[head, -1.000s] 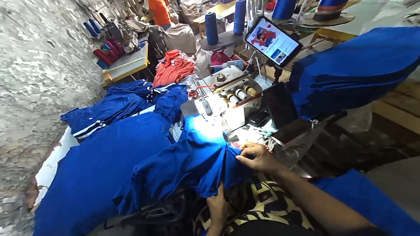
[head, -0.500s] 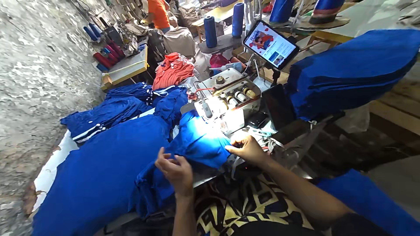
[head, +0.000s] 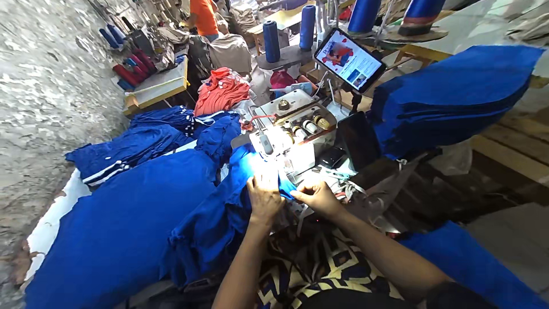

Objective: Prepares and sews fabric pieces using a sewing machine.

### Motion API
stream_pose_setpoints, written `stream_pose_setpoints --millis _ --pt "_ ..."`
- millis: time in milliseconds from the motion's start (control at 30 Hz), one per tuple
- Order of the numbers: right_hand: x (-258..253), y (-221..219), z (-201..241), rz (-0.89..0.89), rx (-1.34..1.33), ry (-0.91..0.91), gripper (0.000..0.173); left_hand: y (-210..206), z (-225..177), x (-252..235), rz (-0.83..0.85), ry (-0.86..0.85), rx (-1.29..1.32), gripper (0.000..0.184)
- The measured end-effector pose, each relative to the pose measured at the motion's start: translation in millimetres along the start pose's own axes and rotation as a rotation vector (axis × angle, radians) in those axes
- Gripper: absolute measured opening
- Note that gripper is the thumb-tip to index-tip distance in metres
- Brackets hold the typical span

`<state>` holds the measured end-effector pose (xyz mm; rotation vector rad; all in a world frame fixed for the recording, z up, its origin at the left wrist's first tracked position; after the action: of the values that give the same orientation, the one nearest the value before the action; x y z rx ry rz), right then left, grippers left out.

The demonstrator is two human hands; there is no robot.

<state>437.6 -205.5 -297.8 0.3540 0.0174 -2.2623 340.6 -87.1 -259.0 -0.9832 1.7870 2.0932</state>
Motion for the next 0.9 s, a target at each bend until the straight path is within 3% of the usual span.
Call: stream_pose_setpoints --millis 100,233,400,533,600,767,900 --pt "2 0 -9 -0.041 -0.01 0.051 0.017 9 -5 -8 0.123 -0.06 -0.097 0.038" --pt "8 3 4 -0.089 0.048 0.091 0.017 26 -2 -5 0.289 -0.127 -0.08 0.046" --pt "-25 -5 5 -0.11 0.085 -0.035 0.02 38 23 -5 0.263 -0.2 0.182 0.04" --pt "-50 -27 3 -0.169 -0.425 -0.327 0.012 26 63 -24 0.35 -0.075 0.41 0.03" --pt "-54 -34 3 -0.197 -0.521 -0.377 0.006 12 83 -32 0.259 -0.059 0.439 0.026" --pt "-45 -36 4 -0.204 -0.489 -0.375 0.005 -10 105 -41 0.11 0.05 0.433 0.031" --pt "-25 -33 1 -0.195 -0.276 -0.266 0.021 3 87 -29 0.197 0.221 0.268 0.033"
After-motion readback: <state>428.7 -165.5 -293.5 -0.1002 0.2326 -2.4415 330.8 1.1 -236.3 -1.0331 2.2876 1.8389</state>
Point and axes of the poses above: each hand's wrist, its own x-axis away from the middle knuckle, its own y-axis out of the back of the hand, z = x × y, the point moved 3 cm from there along -x, towards the middle knuckle, and after that the axes turned 1 degree about z, right-handed, at the moved point
